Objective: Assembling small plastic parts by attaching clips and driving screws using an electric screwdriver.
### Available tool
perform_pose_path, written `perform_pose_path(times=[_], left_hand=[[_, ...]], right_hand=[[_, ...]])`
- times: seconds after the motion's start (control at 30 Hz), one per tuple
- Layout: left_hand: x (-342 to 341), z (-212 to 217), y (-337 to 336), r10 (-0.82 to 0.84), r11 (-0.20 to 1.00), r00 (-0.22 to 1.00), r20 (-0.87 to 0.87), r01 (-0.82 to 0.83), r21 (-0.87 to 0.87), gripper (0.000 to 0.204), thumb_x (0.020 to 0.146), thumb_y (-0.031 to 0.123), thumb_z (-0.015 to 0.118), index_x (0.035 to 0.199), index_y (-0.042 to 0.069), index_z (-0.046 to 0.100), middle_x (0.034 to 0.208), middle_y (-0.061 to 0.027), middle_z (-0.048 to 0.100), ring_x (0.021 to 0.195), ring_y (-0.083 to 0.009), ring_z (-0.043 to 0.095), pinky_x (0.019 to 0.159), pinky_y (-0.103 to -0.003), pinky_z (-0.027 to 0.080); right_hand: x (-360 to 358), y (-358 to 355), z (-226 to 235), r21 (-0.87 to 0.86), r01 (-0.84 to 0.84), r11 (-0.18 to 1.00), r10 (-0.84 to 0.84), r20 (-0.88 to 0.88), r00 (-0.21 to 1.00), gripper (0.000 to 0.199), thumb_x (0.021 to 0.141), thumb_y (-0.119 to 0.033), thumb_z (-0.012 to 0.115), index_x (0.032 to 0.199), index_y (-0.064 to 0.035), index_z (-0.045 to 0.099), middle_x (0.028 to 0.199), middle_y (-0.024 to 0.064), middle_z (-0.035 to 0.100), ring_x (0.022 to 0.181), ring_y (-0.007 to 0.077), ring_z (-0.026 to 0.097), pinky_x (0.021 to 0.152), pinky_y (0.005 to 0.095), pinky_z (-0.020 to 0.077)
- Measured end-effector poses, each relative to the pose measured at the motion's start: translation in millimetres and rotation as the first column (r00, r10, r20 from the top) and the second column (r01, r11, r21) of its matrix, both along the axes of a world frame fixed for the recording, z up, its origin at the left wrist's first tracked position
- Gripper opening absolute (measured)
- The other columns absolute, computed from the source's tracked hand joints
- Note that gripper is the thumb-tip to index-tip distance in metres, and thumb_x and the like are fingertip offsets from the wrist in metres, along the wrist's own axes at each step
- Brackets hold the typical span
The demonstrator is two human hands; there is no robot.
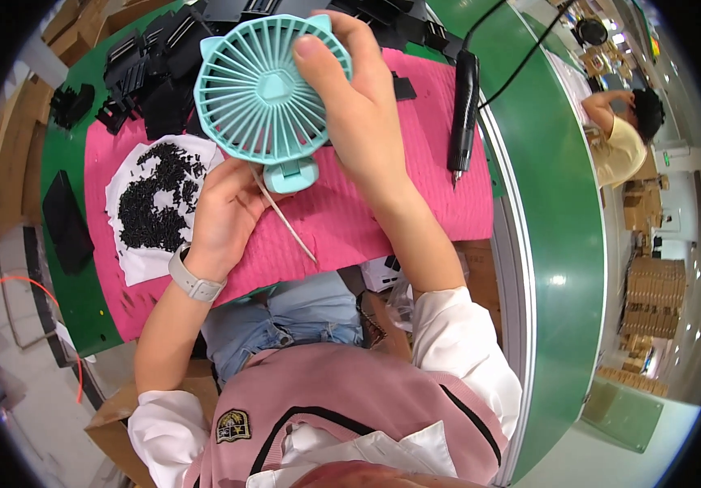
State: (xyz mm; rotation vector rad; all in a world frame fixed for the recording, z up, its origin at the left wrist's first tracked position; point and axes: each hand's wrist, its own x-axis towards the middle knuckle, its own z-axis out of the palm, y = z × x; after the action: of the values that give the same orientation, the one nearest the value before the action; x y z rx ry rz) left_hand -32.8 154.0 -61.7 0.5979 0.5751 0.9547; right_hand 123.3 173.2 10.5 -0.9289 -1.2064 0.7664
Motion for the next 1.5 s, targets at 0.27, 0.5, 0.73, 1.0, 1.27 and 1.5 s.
perform_pose_path(times=[0.27,0.5,0.73,1.0,1.27,1.5], left_hand=[[-4,-9,5,-0.158,0.987,0.986,0.048,0.155,0.048,0.036,0.094,0.014,0.041,0.123,-0.006,0.05,0.111,-0.0189,0.061,0.098,-0.0287,0.062,0.087,-0.043,0.051],[-2,-7,4,-0.133,0.991,0.988,0.083,0.132,0.009,0.037,0.096,0.018,0.04,0.122,-0.007,0.049,0.111,-0.0212,0.06,0.098,-0.0308,0.061,0.09,-0.043,0.051],[-5,-10,6,-0.143,0.99,0.982,0.121,0.142,0.017,0.039,0.094,0.019,0.041,0.124,-0.007,0.048,0.113,-0.0223,0.059,0.101,-0.0326,0.06,0.092,-0.045,0.049],[-8,-7,2,-0.047,0.999,0.982,0.182,0.048,-0.001,0.041,0.094,0.023,0.043,0.125,-0.004,0.046,0.122,-0.019,0.055,0.111,-0.0337,0.055,0.098,-0.05,0.044],[-10,-13,-8,0.055,0.996,0.986,0.159,-0.065,0.061,0.041,0.096,0.032,0.043,0.126,0.006,0.05,0.127,-0.0068,0.054,0.116,-0.0237,0.052,0.099,-0.042,0.04],[-9,-27,-6,0.026,0.977,0.98,0.196,-0.067,0.204,0.042,0.096,0.033,0.041,0.125,0.005,0.05,0.124,-0.0072,0.055,0.114,-0.0216,0.052,0.099,-0.04,0.039]], right_hand=[[7,35,-7,0.086,0.148,0.985,-0.156,0.103,0.982,0.041,0.084,-0.024,0.056,0.116,0.0023,0.053,0.113,0.0217,0.057,0.106,0.0314,0.055,0.091,0.0371,0.0422],[7,34,-10,0.06,0.197,0.979,-0.202,0.097,0.975,0.04,0.083,-0.025,0.057,0.114,0.0006,0.055,0.107,0.0208,0.057,0.097,0.03,0.056,0.088,0.0372,0.0428],[4,32,-9,0.119,0.205,0.971,-0.214,0.065,0.975,0.039,0.083,-0.024,0.057,0.113,0.0006,0.056,0.107,0.0201,0.057,0.1,0.0302,0.055,0.09,0.0366,0.0426],[-2,13,-5,0.256,0.168,0.952,-0.177,0.01,0.984,0.034,0.083,-0.019,0.059,0.111,0.0014,0.055,0.102,0.0139,0.055,0.096,0.0245,0.055,0.087,0.034,0.0429],[2,-41,-10,0.324,0.02,0.946,-0.046,0.073,0.996,0.033,0.085,-0.009,0.059,0.115,0.0008,0.048,0.1,0.0106,0.058,0.085,0.0158,0.056,0.076,0.0274,0.0454],[3,-49,-14,0.272,-0.022,0.962,-0.002,0.089,0.996,0.033,0.088,-0.013,0.059,0.116,-0.0004,0.046,0.097,0.0094,0.058,0.084,0.0144,0.056,0.075,0.0266,0.0453]])
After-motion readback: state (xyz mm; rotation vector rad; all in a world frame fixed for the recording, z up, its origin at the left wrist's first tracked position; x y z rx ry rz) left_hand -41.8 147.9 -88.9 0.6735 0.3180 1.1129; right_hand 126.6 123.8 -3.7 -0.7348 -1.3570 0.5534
